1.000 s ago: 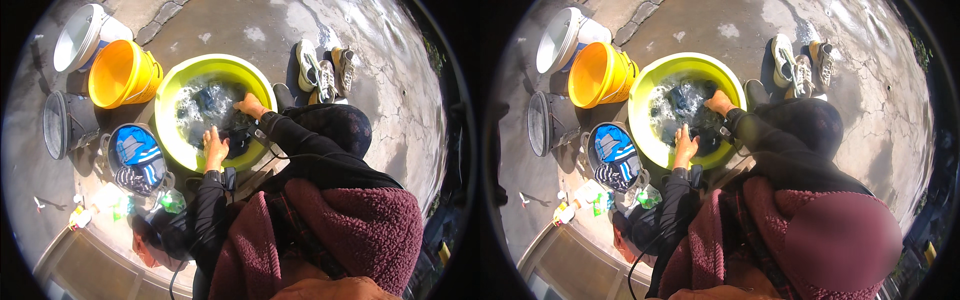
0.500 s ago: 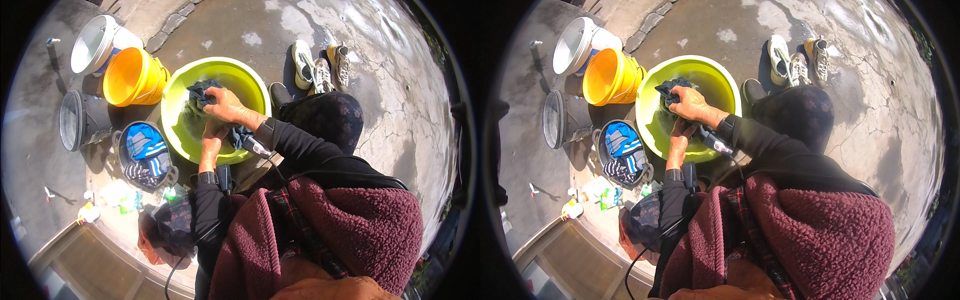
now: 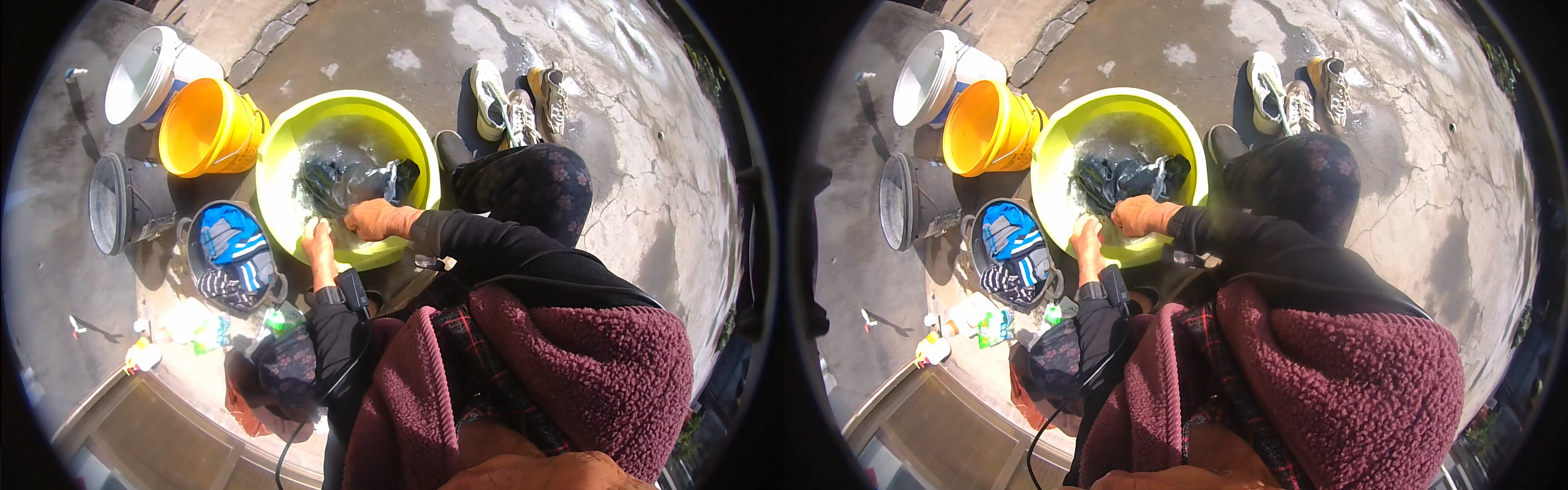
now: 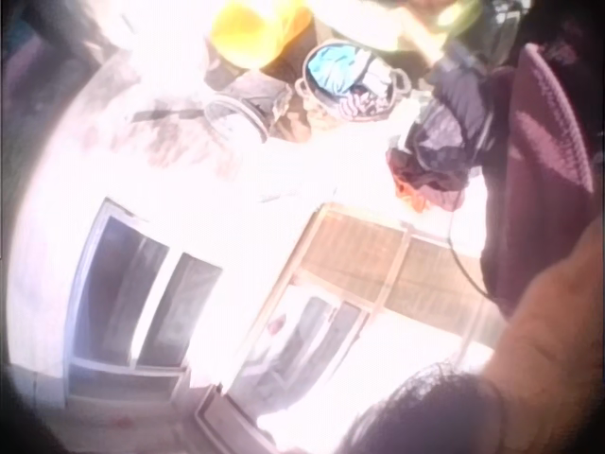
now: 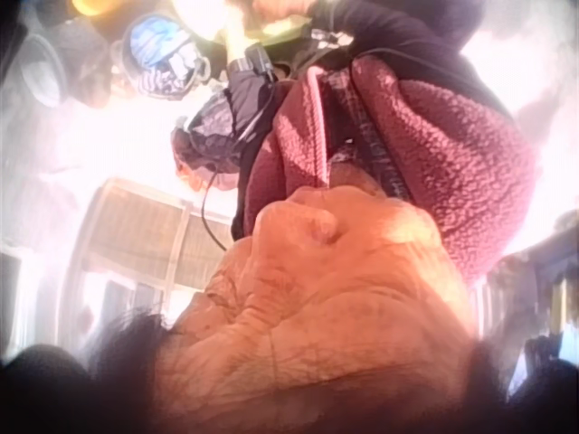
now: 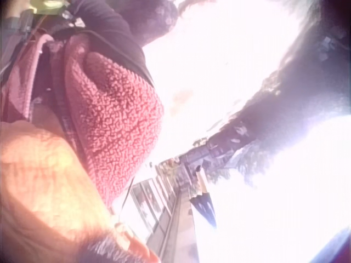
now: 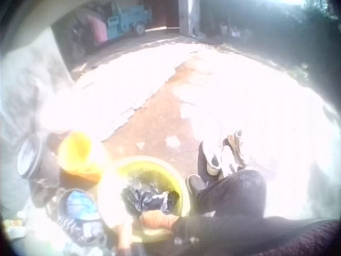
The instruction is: The person washes clothes by hand in a green basin filled with soapy water. They scrub and rinse a striped garment and a pair of jeans, repeatedly submerging and wringing them before placing them into a nearby bucket.
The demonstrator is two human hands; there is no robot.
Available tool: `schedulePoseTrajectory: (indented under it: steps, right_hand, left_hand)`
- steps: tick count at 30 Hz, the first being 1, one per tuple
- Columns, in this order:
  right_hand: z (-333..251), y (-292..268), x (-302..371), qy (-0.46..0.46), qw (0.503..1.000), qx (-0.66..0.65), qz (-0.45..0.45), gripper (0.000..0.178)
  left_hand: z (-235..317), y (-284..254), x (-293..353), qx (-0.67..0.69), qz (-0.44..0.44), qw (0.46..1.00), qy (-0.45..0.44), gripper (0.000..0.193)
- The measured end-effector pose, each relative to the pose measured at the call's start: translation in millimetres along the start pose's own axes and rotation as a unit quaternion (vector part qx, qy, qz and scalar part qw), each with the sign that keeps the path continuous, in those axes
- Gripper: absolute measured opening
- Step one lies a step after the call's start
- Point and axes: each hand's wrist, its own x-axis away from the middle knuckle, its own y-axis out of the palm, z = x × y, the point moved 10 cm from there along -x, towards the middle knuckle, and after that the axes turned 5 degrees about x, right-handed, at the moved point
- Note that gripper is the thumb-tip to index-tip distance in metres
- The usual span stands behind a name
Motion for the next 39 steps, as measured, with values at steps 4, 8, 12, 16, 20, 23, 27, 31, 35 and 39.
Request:
schedulePoseTrajectory:
  steps: [4,8,12,16,20,23,27,31,35,39]
  right_hand:
    - [29,-89,25,0.053,0.931,0.062,0.357,0.017]
    - [96,-72,15,0.193,0.955,0.009,0.223,0.045]
    - [114,-36,2,0.206,0.969,-0.086,0.109,0.047]
    - [87,-44,-6,0.164,0.955,-0.221,0.110,0.044]
    - [44,-81,2,0.128,0.849,-0.483,0.169,0.025]
    - [-11,-115,7,0.005,0.829,-0.544,0.129,0.021]
    - [-38,-160,31,-0.069,0.736,-0.653,0.167,0.012]
    - [-68,-183,53,-0.109,0.707,-0.679,0.166,0.009]
    - [-118,-195,83,-0.161,0.730,-0.646,0.151,0.008]
    - [-181,-203,114,-0.300,0.706,-0.636,0.081,0.010]
  left_hand:
    - [-6,3,-4,-0.032,0.001,0.999,-0.007,0.061]
    - [-17,20,0,-0.015,-0.047,0.997,-0.063,0.070]
    - [-22,32,0,-0.047,-0.065,0.995,-0.052,0.077]
    - [-20,22,-10,-0.123,-0.026,0.992,-0.024,0.080]
    - [5,22,-7,-0.056,-0.025,0.996,0.064,0.062]
    - [34,15,-3,0.033,-0.014,0.992,0.120,0.054]
    - [75,11,11,-0.091,-0.073,0.973,0.197,0.067]
    - [94,41,40,-0.307,-0.114,0.901,0.285,0.110]
    - [109,67,74,-0.271,-0.104,0.883,0.368,0.108]
    - [118,70,52,0.256,-0.186,0.918,0.239,0.062]
